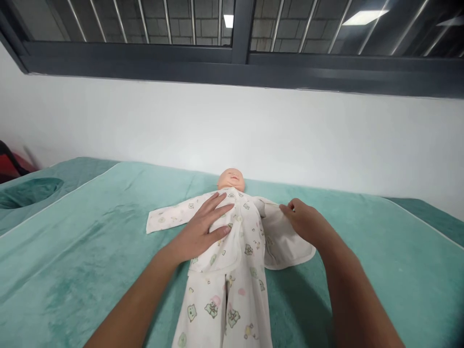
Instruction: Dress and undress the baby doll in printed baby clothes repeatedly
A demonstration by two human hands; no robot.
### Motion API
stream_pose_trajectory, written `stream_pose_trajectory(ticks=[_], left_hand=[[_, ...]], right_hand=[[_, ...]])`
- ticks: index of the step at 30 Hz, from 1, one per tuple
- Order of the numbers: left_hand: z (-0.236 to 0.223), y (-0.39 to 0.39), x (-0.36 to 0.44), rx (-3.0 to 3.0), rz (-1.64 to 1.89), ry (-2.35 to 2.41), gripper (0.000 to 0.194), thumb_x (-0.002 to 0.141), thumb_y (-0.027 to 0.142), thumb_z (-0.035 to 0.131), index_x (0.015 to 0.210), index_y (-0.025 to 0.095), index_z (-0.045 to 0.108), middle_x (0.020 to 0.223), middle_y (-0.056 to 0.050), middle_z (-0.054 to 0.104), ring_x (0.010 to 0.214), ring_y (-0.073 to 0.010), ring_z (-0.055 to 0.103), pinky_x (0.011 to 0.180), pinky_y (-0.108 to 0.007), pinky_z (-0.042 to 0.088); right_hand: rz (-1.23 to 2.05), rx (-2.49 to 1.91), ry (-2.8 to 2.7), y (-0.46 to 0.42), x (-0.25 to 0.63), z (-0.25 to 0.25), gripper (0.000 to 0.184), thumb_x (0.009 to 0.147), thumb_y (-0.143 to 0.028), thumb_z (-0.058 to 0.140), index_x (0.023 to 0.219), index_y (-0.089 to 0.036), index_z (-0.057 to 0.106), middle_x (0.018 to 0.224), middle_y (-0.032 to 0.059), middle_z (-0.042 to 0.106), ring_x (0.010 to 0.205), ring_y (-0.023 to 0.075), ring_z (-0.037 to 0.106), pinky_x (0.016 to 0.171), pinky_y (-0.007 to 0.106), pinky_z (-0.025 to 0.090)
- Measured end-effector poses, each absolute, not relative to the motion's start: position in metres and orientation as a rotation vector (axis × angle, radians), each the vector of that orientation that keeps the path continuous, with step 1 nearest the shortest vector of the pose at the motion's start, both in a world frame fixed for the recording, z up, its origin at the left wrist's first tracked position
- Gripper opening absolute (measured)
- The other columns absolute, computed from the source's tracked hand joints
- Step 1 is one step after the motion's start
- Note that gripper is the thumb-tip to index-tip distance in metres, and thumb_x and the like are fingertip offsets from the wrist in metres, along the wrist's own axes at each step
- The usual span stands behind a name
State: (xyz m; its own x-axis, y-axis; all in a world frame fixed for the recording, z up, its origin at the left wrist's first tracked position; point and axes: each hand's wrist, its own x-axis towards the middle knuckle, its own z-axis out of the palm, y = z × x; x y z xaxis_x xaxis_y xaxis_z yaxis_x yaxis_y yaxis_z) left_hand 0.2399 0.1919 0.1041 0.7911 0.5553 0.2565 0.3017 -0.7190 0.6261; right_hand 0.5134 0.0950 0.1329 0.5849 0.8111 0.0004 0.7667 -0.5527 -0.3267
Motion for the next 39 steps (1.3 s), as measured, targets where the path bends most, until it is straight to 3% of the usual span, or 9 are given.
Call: stream_pose_trajectory(ticks=[5,9,13,19,24,28,31,36,39], left_hand=[[0.103,0.192,0.239,2.416,0.594,0.65,0.05,0.093,0.05,0.042,0.141,0.039,0.039,0.158,0.006,0.016,0.146,-0.0254,0.012,0.118,-0.047,0.022],[0.103,0.192,0.24,2.405,0.592,0.67,0.049,0.093,0.051,0.042,0.141,0.04,0.04,0.158,0.007,0.018,0.146,-0.0257,0.014,0.117,-0.047,0.023],[0.104,0.191,0.24,2.402,0.584,0.675,0.049,0.092,0.051,0.042,0.14,0.04,0.04,0.158,0.008,0.017,0.146,-0.0242,0.013,0.118,-0.046,0.022],[0.102,0.19,0.241,2.397,0.622,0.681,0.048,0.092,0.051,0.042,0.139,0.04,0.041,0.158,0.007,0.02,0.146,-0.0248,0.014,0.117,-0.046,0.023],[0.101,0.191,0.241,2.437,0.689,0.673,0.046,0.092,0.048,0.045,0.137,0.037,0.045,0.155,0.003,0.029,0.143,-0.0256,0.023,0.116,-0.046,0.028],[0.105,0.183,0.244,2.497,0.913,0.622,0.042,0.092,0.035,0.048,0.134,0.031,0.049,0.145,-0.004,0.043,0.135,-0.0245,0.037,0.112,-0.045,0.033],[0.112,0.164,0.25,2.634,0.97,0.454,0.045,0.091,0.019,0.045,0.134,0.03,0.049,0.144,-0.004,0.044,0.137,-0.0236,0.033,0.113,-0.046,0.032],[0.116,0.136,0.26,2.905,0.798,0.186,0.027,0.086,0.01,0.046,0.094,0.024,0.067,0.14,-0.001,0.049,0.141,-0.0246,0.026,0.118,-0.049,0.019],[0.112,0.135,0.262,2.875,0.907,0.163,0.025,0.086,0.008,0.046,0.086,0.023,0.066,0.13,-0.001,0.058,0.137,-0.0223,0.033,0.116,-0.046,0.025]], right_hand=[[0.579,-2.546,-1.361,0.085,0.522,0.134,0.044,0.079,-0.063,0.051,0.068,-0.02,0.054,0.078,0.0116,0.065,0.06,0.0225,0.055,0.053,0.033,0.034],[0.838,-2.124,-1.455,0.084,0.509,0.147,0.036,0.079,-0.055,0.057,0.071,-0.02,0.058,0.077,0.0061,0.063,0.062,0.019,0.054,0.053,0.029,0.036],[0.885,-1.494,-1.331,0.084,0.474,0.162,0.023,0.084,-0.044,0.059,0.095,-0.023,0.058,0.088,0.0017,0.06,0.072,0.0151,0.054,0.06,0.025,0.041],[1.208,-1.281,-1.634,0.087,0.445,0.162,0.019,0.084,-0.036,0.063,0.097,-0.022,0.063,0.072,-0.0006,0.058,0.066,0.0131,0.053,0.061,0.026,0.042],[0.913,-1.358,-1.202,0.103,0.465,0.145,0.023,0.088,-0.042,0.054,0.087,-0.02,0.061,0.091,0.0043,0.065,0.074,0.0152,0.061,0.069,0.029,0.047],[0.641,-1.635,-1.003,0.12,0.471,0.122,0.022,0.081,-0.042,0.058,0.081,-0.02,0.059,0.071,0.0013,0.062,0.061,0.015,0.057,0.057,0.027,0.044],[0.611,-1.668,-1.014,0.127,0.464,0.111,0.029,0.078,-0.048,0.06,0.086,-0.02,0.059,0.07,0.0003,0.06,0.064,0.0163,0.057,0.056,0.027,0.043],[0.519,-1.715,-1.149,0.13,0.455,0.109,0.035,0.079,-0.053,0.056,0.069,-0.02,0.055,0.058,-0.0032,0.051,0.056,0.0129,0.045,0.054,0.026,0.035],[0.543,-1.711,-1.173,0.138,0.458,0.113,0.031,0.076,-0.047,0.059,0.062,-0.02,0.049,0.052,-0.0053,0.045,0.052,0.0116,0.039,0.052,0.025,0.031]])
